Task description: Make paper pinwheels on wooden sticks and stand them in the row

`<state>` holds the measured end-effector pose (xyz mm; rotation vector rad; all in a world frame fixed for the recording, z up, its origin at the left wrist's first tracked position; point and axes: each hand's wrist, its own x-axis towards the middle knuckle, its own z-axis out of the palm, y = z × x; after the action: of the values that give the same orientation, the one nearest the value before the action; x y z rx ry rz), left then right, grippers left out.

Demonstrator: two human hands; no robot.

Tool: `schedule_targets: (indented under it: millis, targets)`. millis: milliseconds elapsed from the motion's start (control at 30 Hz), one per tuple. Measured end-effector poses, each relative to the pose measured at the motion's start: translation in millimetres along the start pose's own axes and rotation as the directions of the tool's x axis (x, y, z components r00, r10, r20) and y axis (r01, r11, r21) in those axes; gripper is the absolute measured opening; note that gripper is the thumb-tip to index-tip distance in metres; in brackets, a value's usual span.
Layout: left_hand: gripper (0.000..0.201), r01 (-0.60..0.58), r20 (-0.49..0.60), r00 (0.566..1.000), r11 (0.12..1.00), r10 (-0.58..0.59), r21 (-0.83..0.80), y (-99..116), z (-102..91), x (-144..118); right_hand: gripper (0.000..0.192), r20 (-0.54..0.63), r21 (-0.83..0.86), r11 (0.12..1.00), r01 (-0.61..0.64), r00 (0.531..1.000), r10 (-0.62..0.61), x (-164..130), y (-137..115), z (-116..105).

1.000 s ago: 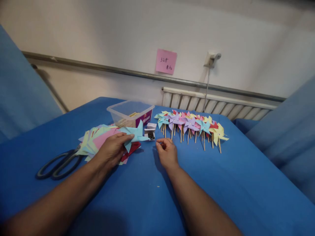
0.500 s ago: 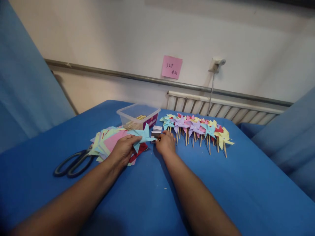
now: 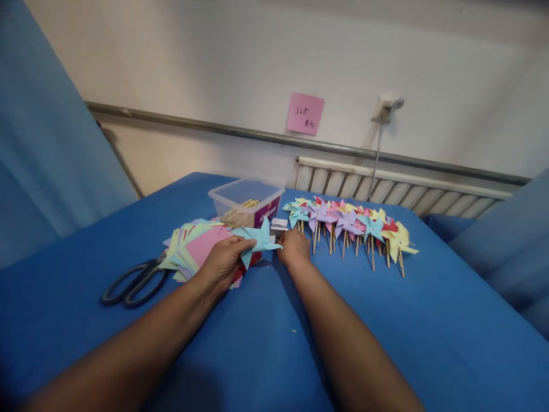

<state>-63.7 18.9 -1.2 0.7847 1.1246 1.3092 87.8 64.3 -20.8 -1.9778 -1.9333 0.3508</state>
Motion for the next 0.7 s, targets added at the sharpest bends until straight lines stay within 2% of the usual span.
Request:
schedule_targets:
  millis: [300, 533, 700]
  targets:
    - [0.019, 0.012, -0.006, 1.0, 0.999, -0.012, -0.036, 7.3, 2.8, -6.0, 0.016, 0.041, 0.058, 0.998, 0.001, 0.999, -0.003, 5.1, 5.8, 3.1]
    - [0.021, 0.013, -0.004, 1.0, 0.999, -0.013, -0.04, 7.0, 2.4, -6.3, 0.01, -0.017, 0.117, 0.993, 0.015, 1.0, -0.013, 1.3, 5.2, 6.1]
    - [0.019, 0.019, 0.003, 1.0, 0.999, -0.019, -0.043, 6.6, 2.1, -5.2, 0.015, -0.027, 0.153, 0.988, 0.031, 0.999, -0.027, 2.9, 8.5, 9.1]
